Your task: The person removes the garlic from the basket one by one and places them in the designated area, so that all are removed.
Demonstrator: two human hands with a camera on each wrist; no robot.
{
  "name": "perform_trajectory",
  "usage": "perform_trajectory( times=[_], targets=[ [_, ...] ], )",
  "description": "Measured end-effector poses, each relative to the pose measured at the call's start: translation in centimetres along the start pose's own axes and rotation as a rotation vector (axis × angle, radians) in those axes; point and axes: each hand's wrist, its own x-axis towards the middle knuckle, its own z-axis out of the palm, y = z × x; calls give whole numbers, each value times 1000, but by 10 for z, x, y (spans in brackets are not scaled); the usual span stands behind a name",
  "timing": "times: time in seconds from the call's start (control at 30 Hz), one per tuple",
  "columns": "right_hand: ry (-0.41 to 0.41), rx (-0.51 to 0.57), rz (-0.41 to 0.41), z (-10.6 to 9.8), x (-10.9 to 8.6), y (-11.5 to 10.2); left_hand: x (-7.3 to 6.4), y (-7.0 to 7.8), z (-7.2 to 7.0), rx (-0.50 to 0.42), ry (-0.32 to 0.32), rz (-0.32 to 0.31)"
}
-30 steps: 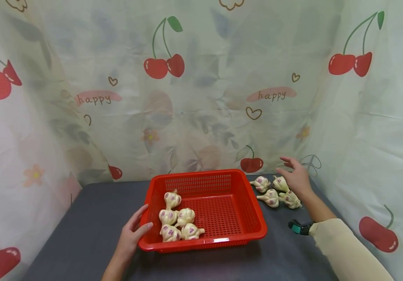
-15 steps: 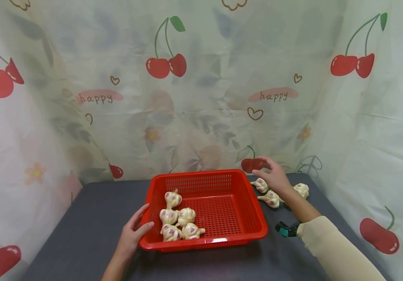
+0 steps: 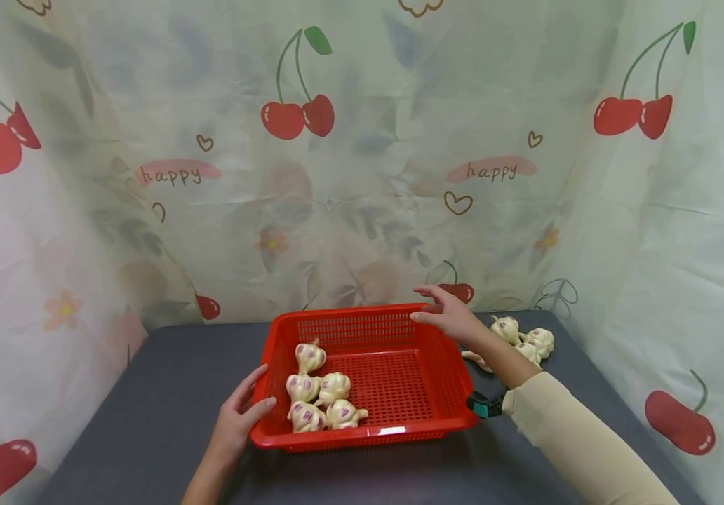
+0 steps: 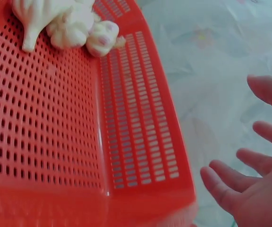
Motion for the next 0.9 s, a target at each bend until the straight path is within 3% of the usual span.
perform_trajectory(
  times=[0.23,0.53,0.9],
  targets=[
    [-169,-79,31,23,13,-8,0,-1,1,3,0,-6],
    [-433,-84,83,50,24,-13,-1,0,1,3,6,0],
    [-576,-75,151,85,36,-21,0,2,0,23,2,-21]
  ],
)
